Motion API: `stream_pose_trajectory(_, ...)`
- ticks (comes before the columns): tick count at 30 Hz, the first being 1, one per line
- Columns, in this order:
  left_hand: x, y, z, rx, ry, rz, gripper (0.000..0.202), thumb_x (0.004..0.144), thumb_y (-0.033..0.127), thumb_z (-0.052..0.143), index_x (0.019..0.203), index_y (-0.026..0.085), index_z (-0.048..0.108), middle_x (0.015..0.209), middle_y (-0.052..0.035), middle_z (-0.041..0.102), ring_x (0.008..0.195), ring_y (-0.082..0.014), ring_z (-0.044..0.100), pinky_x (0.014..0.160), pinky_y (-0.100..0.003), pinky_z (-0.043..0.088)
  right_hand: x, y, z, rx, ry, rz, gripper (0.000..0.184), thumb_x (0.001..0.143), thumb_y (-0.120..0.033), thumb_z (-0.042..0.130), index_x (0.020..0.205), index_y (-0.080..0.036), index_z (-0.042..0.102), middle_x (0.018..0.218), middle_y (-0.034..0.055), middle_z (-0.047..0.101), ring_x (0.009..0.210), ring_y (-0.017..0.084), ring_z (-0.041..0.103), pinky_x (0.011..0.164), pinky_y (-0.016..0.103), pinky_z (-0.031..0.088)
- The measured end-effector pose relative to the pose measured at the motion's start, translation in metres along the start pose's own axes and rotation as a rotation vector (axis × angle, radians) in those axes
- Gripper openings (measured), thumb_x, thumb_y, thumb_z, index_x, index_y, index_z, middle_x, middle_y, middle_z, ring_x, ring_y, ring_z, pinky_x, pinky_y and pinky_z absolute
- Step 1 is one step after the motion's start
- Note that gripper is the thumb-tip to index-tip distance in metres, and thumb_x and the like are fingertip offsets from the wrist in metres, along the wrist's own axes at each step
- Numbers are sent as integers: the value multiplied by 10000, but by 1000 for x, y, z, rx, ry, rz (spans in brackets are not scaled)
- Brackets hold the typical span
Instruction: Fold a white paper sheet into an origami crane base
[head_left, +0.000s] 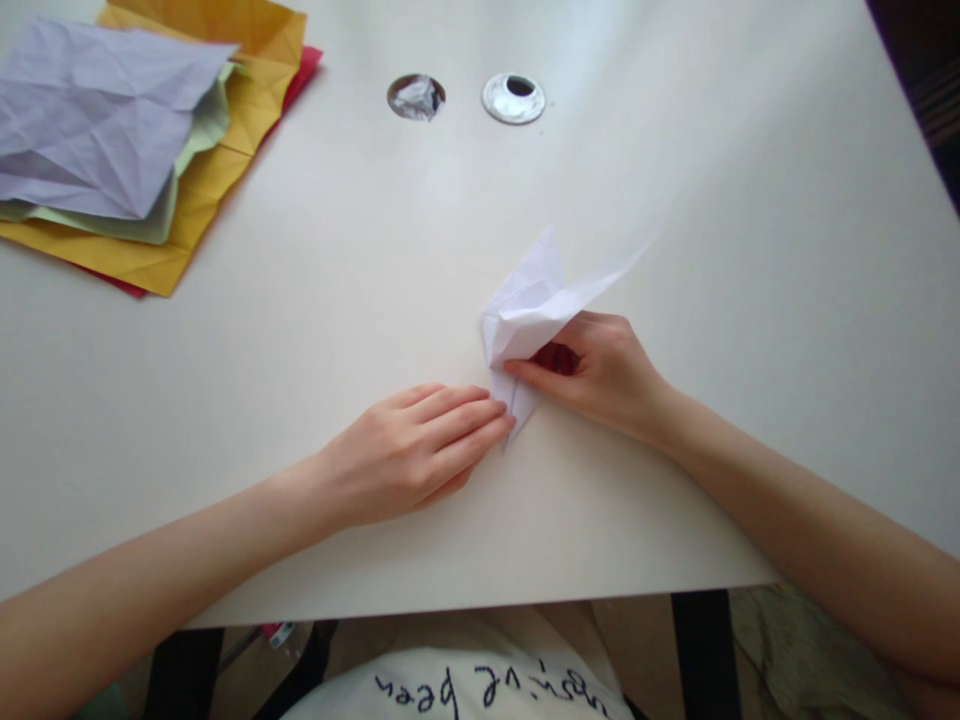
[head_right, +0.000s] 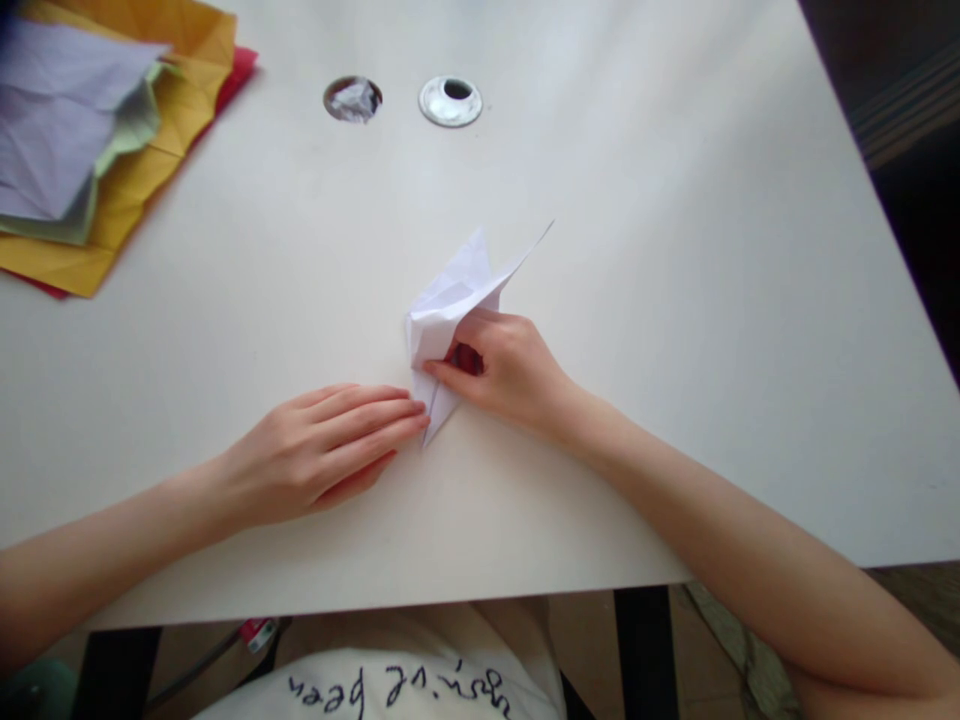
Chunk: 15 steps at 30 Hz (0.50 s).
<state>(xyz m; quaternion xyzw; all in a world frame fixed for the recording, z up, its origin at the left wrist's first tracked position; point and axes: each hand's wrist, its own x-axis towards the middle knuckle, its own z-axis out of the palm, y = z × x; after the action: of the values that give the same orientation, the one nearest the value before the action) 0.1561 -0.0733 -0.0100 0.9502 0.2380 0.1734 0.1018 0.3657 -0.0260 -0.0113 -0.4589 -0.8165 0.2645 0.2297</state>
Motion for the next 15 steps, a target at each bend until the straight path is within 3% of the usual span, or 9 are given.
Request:
stream_pose_trajectory(4, 1, -1, 0, 33, -25, -54, 287, 847, 183, 456, 1124, 148, 520, 1231, -106, 521, 1159, -212, 456, 915, -363, 442, 0, 0, 1, 6, -2, 4, 75, 698, -217, 601, 636, -192, 567, 590, -7, 588, 522, 115, 505, 485, 242, 363)
stream_pose_trajectory(15, 1, -1, 1, -11, 1, -151, 298, 808, 165, 488, 1103, 142, 519, 1249, -137, 478, 1183, -247, 406, 938, -405, 422, -1, -1, -1, 15, 8, -9, 80, 700, -211, 599, 629, -186, 572, 569, -15, 579, 510, 108, 508, 491, 238, 373)
